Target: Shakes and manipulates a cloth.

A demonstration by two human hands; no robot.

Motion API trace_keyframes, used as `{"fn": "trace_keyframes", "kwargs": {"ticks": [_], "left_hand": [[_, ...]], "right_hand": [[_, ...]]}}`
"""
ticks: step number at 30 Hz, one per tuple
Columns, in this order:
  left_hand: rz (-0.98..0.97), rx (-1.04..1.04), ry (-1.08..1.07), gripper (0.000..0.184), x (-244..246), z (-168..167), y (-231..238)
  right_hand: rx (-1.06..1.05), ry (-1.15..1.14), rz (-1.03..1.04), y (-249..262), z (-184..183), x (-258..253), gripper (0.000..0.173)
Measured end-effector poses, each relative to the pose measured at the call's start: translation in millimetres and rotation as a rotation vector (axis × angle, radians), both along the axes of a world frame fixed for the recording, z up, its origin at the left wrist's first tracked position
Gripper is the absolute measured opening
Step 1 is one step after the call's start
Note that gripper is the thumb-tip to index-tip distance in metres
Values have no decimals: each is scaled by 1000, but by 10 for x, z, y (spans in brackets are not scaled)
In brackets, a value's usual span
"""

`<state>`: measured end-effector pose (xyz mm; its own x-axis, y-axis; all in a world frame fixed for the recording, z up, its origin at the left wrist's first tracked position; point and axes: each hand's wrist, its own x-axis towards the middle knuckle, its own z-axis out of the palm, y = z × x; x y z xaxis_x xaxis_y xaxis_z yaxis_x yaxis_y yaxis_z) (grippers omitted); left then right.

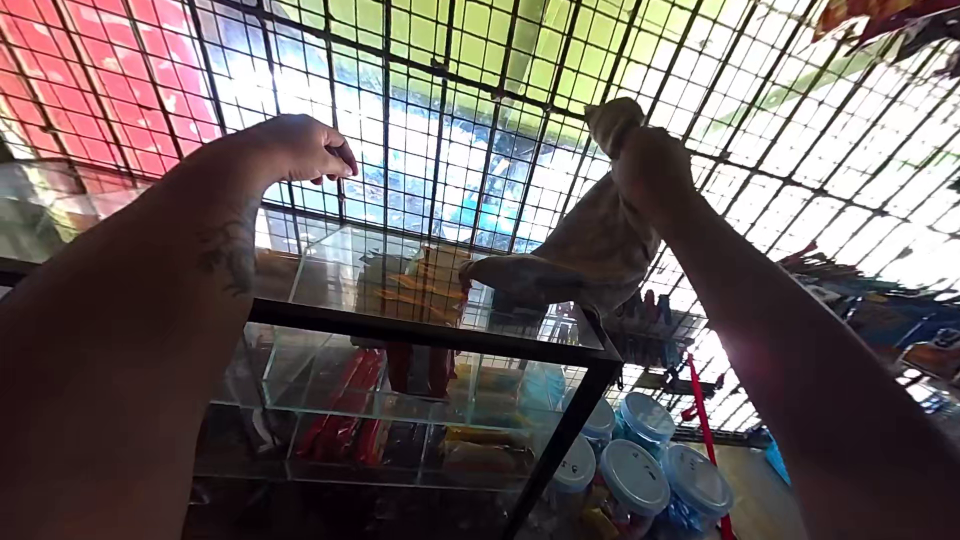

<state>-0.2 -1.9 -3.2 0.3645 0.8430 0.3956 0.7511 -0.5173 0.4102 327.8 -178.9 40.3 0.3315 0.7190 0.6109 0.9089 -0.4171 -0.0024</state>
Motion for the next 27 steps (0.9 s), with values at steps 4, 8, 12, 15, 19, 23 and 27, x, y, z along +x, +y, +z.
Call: {"fn": "trace_keyframes", "kwargs": {"ticks": [4, 8, 12, 15, 19, 23, 27], "left_hand": [[4, 11, 11, 19, 1, 2, 51], [20, 7, 26, 18, 7, 28, 29], [10, 12, 19, 20, -10, -7, 33], [21, 5, 15, 20, -7, -14, -5], [17, 9, 31, 19, -2, 0, 44], [24, 12, 36, 19, 11, 2, 46], [7, 60, 18, 19, 1, 14, 30]], "right_hand": [[32, -79, -53, 24, -100, 220, 30], [32, -222, -62, 29, -76, 105, 25], [-11, -172, -108, -59, -64, -127, 27], [-58, -90, -117, -271, 8, -279, 25], [-32, 125, -14, -443, 114, 35, 41], [82, 536, 393, -439, 161, 336, 50], [128, 702, 788, -288, 323, 16, 42]]}}
